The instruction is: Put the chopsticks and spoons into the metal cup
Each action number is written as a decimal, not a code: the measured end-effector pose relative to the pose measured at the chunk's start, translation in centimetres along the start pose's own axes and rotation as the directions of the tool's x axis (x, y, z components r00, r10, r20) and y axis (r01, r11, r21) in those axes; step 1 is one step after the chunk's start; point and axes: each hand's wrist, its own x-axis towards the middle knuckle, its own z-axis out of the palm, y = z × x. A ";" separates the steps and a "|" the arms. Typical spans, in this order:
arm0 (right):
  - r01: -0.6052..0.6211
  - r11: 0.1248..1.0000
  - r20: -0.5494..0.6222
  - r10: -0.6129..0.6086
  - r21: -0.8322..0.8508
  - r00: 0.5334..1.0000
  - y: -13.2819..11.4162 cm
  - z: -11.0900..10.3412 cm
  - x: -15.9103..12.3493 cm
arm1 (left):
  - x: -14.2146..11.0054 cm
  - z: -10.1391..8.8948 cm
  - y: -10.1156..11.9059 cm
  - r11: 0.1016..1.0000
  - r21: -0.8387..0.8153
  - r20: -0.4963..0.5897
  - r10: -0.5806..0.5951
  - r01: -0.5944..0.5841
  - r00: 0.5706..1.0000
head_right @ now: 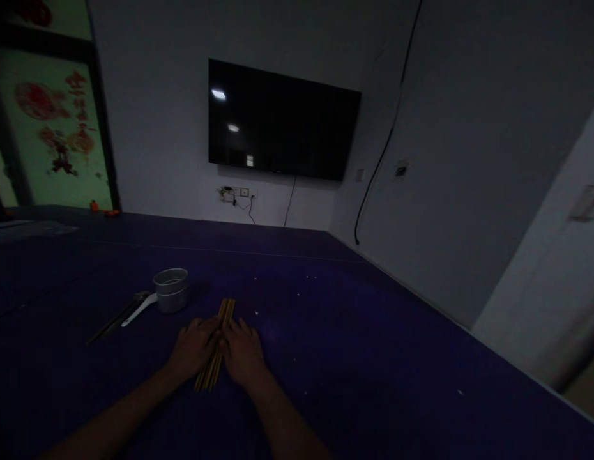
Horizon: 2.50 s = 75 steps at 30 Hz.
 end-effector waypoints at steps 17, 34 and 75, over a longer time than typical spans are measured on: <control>0.007 1.000 -0.010 -0.007 -0.014 1.000 0.0 0.1 -0.1 | 0.1 0.1 -0.1 1.000 -0.013 0.008 -0.003 0.003 1.000; 0.027 1.000 -0.031 -0.026 0.003 0.999 0.3 0.3 0.0 | 0.0 -0.2 0.0 0.999 -0.046 0.005 -0.005 0.005 1.000; 0.032 0.998 -0.185 -0.021 0.054 0.983 -0.1 0.3 0.0 | 0.2 -2.7 -1.6 0.999 0.036 -0.448 -0.015 0.034 0.894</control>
